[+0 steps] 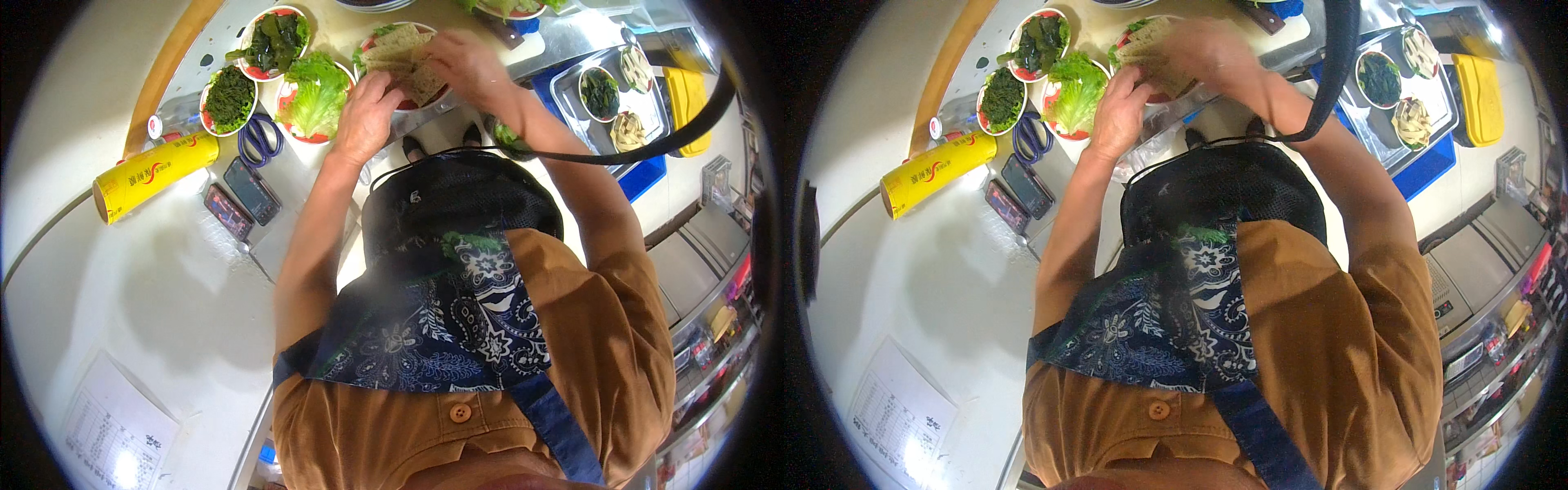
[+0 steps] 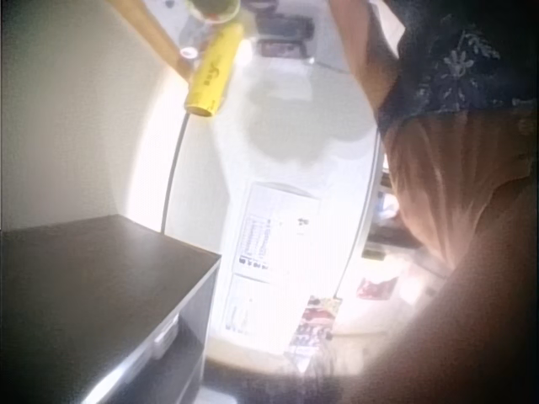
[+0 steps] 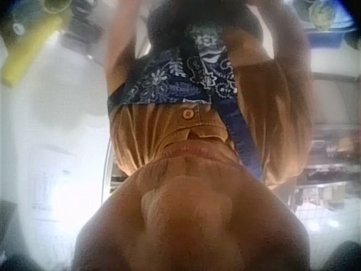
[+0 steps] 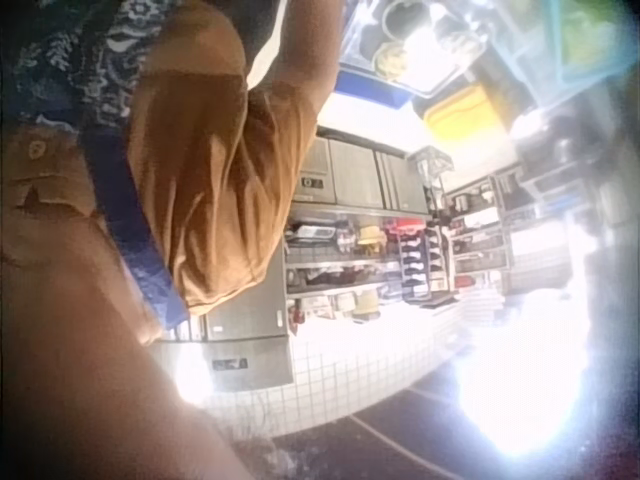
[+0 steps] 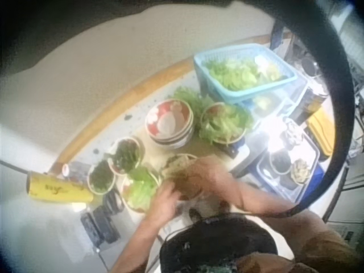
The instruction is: The person assembles food bowls by placing lettuce leaves, white rectangular slices, and flat pale strips into small bowls. They then add dark green leafy vegetables and arrange the bowls on a tray. The process is repeated for multiple bowls.
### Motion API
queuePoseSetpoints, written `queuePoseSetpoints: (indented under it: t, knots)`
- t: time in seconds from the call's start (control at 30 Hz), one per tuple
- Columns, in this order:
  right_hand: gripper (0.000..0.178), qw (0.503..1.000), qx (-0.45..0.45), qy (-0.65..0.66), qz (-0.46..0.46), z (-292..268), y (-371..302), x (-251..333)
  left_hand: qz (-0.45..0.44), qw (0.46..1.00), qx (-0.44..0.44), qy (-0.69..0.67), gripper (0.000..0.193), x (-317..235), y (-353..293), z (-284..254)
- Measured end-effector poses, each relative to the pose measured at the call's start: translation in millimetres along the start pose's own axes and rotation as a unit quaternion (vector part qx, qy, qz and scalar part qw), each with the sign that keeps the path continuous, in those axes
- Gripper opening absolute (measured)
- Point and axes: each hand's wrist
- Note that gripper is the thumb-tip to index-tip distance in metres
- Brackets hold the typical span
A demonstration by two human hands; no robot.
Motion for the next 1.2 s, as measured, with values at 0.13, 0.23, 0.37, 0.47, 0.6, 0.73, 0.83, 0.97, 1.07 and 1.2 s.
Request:
queuePoseSetpoints:
  t: [0.13, 0.23, 0.37, 0.47, 0.6, 0.73, 0.83, 0.97, 1.07, 1.2]
  knots:
    - [0.025, 0.949, 0.054, 0.158, 0.269, -22.5, -17.4, -18.8, -0.021, 0.999, -0.036, -0.024, 0.032, -5.4, -3.5, 0.5]
    - [0.052, 0.793, 0.184, 0.364, 0.453, -25.7, -26.3, -21.1, -0.113, 0.988, -0.092, -0.052, 0.04, -14.3, -10.5, 5.3]
    - [0.076, 0.692, 0.156, 0.514, 0.482, -10.2, -30.0, -7.8, -0.196, 0.968, -0.127, -0.095, 0.052, -14.0, -20.0, 13.2]
    - [0.078, 0.703, 0.126, 0.508, 0.481, 10.0, -23.3, -2.4, -0.254, 0.936, -0.158, -0.188, 0.058, 0.4, -20.9, 19.8]
    - [0.064, 0.7, 0.107, 0.513, 0.485, 20.3, -12.1, -1.3, -0.345, 0.901, -0.146, -0.219, 0.054, 12.6, -12.1, 22.2]
    - [0.061, 0.708, 0.11, 0.505, 0.481, 9.5, -13.8, -6.8, -0.369, 0.866, -0.175, -0.288, 0.052, 6.3, -13.4, 7.3]
    - [0.064, 0.671, 0.09, 0.592, 0.437, -23.6, -33.5, -19.0, -0.397, 0.834, -0.183, -0.336, 0.048, -0.3, -15.1, -6.8]
    - [0.066, 0.654, 0.073, 0.614, 0.436, -97.1, -77.5, -51.4, -0.411, 0.841, -0.18, -0.302, 0.042, -4.0, -11.7, -10.4]
    - [0.078, 0.679, 0.042, 0.577, 0.452, -167.5, -115.7, -73.3, -0.404, 0.845, -0.161, -0.311, 0.04, -11.2, -9.2, -10.2]
    - [0.076, 0.654, -0.156, 0.539, 0.508, -237.4, -183.6, -109.5, -0.423, 0.835, -0.143, -0.321, 0.037, -18.9, -0.5, -1.3]
Point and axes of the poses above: each hand's wrist, its own y-axis towards the middle knuckle, its own z-axis out of the palm, x = y × z, and after that the axes turned 6 degrees about -x, right-handed
